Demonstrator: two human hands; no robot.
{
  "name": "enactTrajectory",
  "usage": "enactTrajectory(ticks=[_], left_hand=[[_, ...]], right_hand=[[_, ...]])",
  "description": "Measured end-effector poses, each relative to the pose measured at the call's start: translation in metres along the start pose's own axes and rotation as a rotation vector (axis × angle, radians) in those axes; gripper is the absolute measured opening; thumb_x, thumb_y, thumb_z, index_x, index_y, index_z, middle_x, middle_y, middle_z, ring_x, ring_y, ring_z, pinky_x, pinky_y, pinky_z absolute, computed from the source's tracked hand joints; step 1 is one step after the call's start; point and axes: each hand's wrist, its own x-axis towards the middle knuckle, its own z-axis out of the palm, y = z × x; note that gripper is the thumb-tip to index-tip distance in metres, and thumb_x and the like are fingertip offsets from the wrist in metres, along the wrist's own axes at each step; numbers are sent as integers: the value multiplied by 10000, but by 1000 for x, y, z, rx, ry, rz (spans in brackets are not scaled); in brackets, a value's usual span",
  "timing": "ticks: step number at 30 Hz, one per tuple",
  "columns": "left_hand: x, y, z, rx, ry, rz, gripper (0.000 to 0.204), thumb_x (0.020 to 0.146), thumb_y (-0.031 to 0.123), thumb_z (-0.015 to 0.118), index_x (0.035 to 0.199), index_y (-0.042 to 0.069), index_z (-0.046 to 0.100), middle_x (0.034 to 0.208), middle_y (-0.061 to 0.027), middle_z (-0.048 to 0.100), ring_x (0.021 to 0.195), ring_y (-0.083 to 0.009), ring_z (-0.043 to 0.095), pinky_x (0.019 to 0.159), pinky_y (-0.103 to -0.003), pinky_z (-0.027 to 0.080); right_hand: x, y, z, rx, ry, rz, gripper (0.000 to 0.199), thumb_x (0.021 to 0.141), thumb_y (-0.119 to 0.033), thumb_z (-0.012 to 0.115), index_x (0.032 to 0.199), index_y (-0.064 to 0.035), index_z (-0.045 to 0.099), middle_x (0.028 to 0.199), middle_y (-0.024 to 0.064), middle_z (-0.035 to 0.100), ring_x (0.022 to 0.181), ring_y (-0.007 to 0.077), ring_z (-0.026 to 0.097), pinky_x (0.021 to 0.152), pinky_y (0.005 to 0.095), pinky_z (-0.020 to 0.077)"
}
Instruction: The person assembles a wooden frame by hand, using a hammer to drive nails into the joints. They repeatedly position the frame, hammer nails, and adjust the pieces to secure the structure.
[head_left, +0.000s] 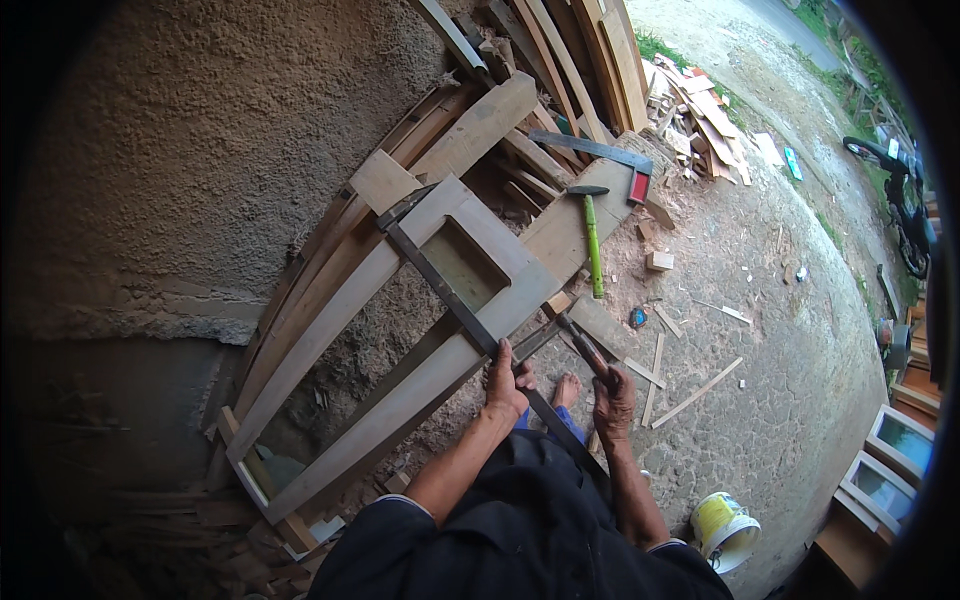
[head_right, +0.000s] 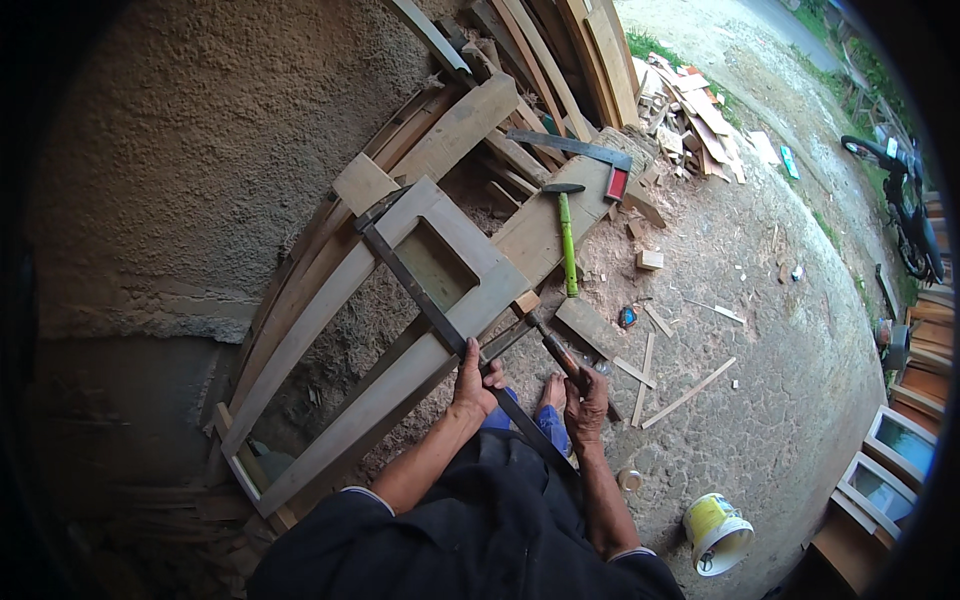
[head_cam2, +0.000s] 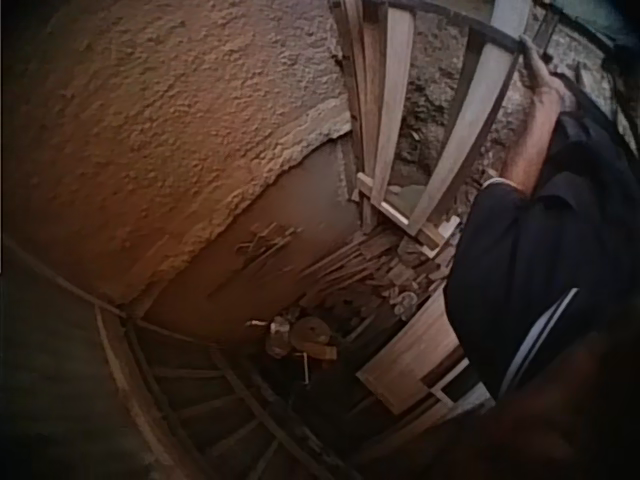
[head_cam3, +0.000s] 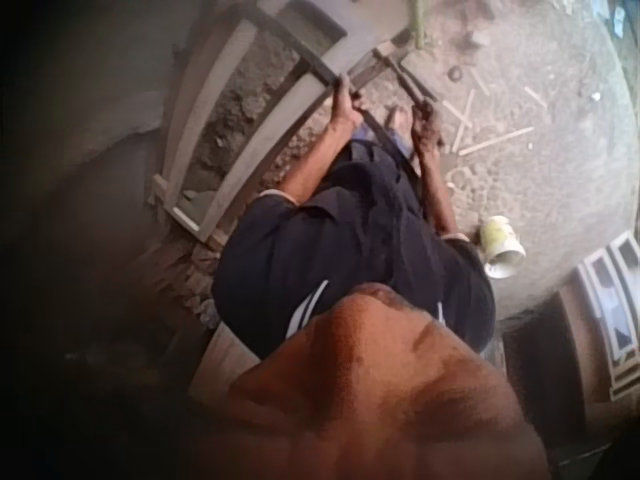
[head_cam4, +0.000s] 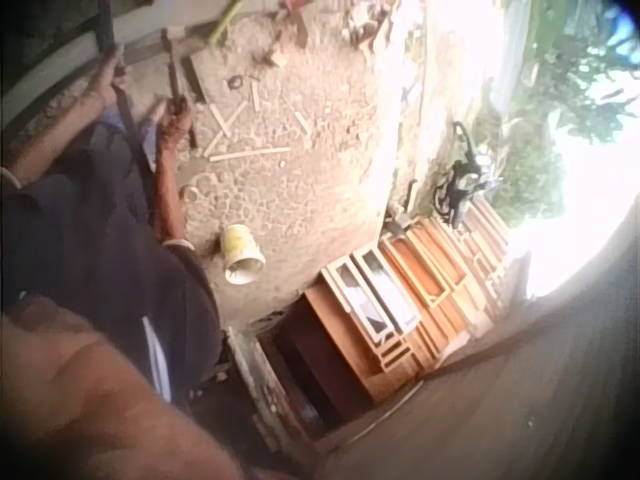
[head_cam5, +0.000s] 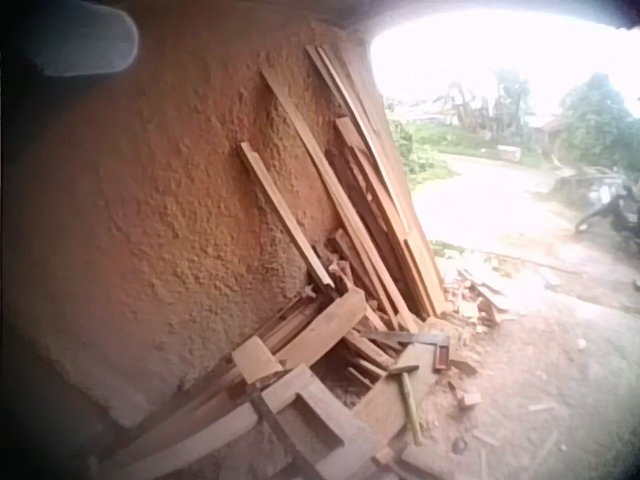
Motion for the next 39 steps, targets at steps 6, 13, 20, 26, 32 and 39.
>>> enactTrajectory(ticks=[6, 13, 20, 26, 32, 39], left_hand=[[-1, -2, 0, -28, -65, -5, 567, 833, 619, 731, 1093, 186, 473, 691, -37, 536, 451, -88, 377, 468, -260, 357], [6, -3, -5, 9, -67, -22, 539, 871, 648, 667, 1011, 150, 514, 672, -13, 533, 449, -77, 386, 469, -259, 366], [13, -6, -13, -7, -67, -30, 533, 882, 641, 657, 1020, 142, 526, 671, -14, 534, 450, -81, 386, 475, -259, 367], [3, 5, -5, 46, 102, -142, 525, 901, 642, 635, 965, 121, 600, 729, -64, 639, 502, -159, 556, 528, -317, 486], [-53, 76, 36, 2206, -185, 326, 490, 954, 497, 625, 880, 23, 727, 792, -205, 724, 751, -361, 720, 708, -460, 563], [50, 65, 146, 2227, -980, 1555, 576, 931, 611, 533, 734, 113, 747, 759, -116, 692, 823, -305, 667, 825, -439, 471]], right_hand=[[17, 3, -13, 356, -262, 473, 247, 1045, -285, 547, 1069, -52, 625, 671, 26, 541, 523, 135, 530, 484, 268, 415], [30, -17, -19, 140, -285, 137, 315, 980, -320, 621, 1133, -49, 570, 942, 137, 629, 872, 242, 639, 767, 359, 500], [46, -8, -27, 579, -564, 801, 392, 1006, -363, 604, 1211, -30, 574, 928, 84, 659, 853, 220, 645, 779, 366, 530], [52, -23, -22, 37, -460, 100, 434, 936, -310, 685, 1279, -81, 551, 1057, 216, 678, 992, 410, 674, 817, 435, 545], [63, -28, -18, -101, -515, 18, 498, 894, -284, 718, 1317, -106, 524, 1121, 213, 668, 1028, 415, 653, 831, 468, 545], [66, -38, -21, -229, -570, 10, 451, 900, -265, 698, 1270, -93, 507, 1051, 220, 660, 932, 421, 663, 737, 515, 534]])
